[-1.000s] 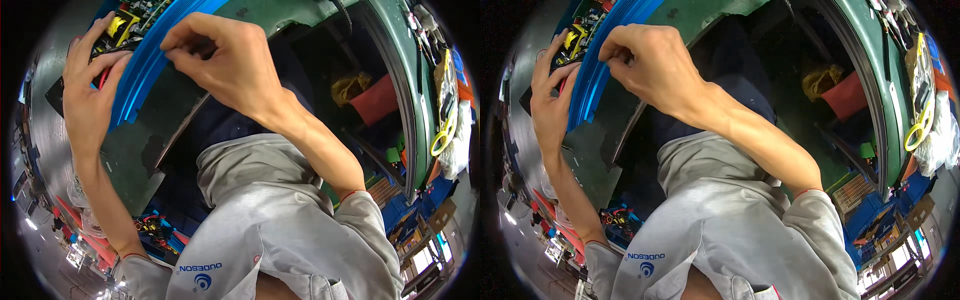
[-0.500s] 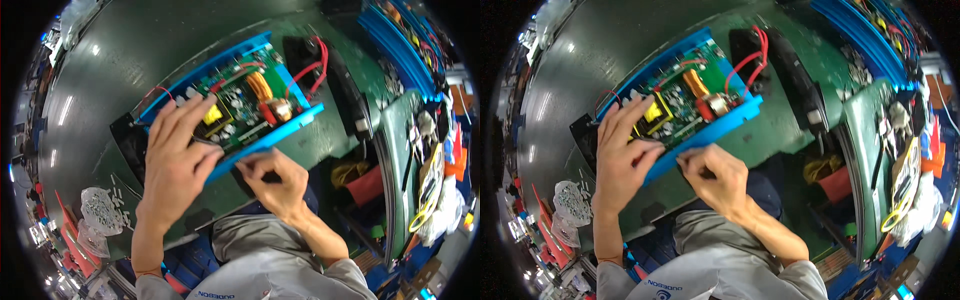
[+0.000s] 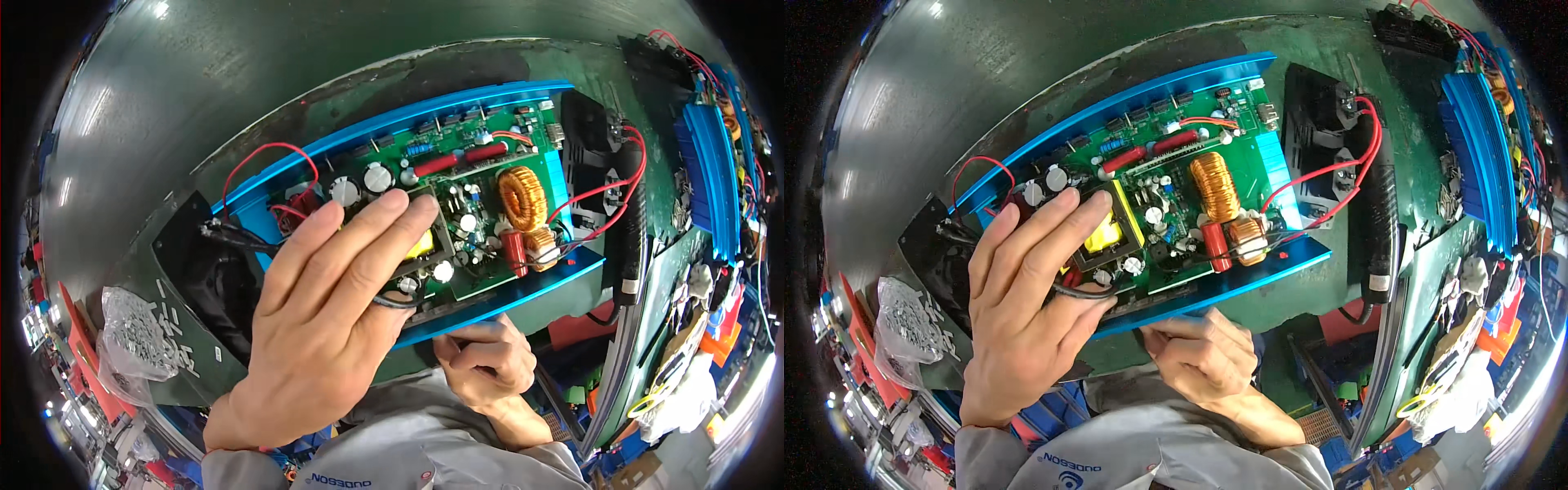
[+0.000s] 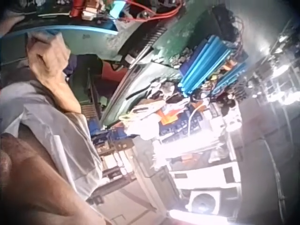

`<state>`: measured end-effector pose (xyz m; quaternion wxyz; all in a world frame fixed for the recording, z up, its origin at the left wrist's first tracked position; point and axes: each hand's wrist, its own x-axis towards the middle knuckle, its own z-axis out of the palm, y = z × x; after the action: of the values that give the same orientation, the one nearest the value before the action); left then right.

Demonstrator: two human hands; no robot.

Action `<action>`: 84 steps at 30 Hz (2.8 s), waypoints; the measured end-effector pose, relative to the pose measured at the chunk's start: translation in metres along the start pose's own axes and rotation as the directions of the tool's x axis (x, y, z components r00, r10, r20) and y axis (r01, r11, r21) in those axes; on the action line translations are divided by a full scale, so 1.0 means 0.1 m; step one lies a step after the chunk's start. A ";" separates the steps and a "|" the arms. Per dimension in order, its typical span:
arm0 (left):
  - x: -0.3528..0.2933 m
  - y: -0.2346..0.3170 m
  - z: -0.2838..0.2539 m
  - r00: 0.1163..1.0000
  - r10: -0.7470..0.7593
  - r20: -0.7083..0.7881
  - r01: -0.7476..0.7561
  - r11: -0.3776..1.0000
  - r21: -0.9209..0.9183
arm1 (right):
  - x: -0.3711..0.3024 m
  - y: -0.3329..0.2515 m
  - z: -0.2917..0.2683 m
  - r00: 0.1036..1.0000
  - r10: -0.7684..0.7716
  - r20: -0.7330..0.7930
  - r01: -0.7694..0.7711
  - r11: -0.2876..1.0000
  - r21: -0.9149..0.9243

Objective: Assemble electronic power inverter units by inserting components and securing them with screws using an electric screwdriver.

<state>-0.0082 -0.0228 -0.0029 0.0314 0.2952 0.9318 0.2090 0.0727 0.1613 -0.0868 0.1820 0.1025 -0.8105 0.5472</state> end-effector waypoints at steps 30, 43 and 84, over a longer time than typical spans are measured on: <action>0.02 0.07 -0.03 0.998 0.046 -0.031 -0.046 0.999 0.018 | -0.03 0.19 -0.82 0.869 -0.074 -0.490 -0.155 0.899 -0.409; 0.04 0.08 0.04 0.937 0.343 -0.072 -0.317 0.918 0.240 | -0.59 0.00 -1.34 0.838 0.449 -0.310 -0.536 0.785 -0.310; 0.00 0.02 0.06 0.932 0.361 -0.047 -0.332 0.895 0.297 | -1.07 -0.49 -0.83 0.518 0.664 0.539 -0.841 0.510 0.181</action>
<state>-0.0067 -0.0192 -0.0076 -0.0960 0.4469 0.8849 0.0900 0.2035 0.2160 -0.0610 -0.2790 -0.1229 -0.6493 0.6967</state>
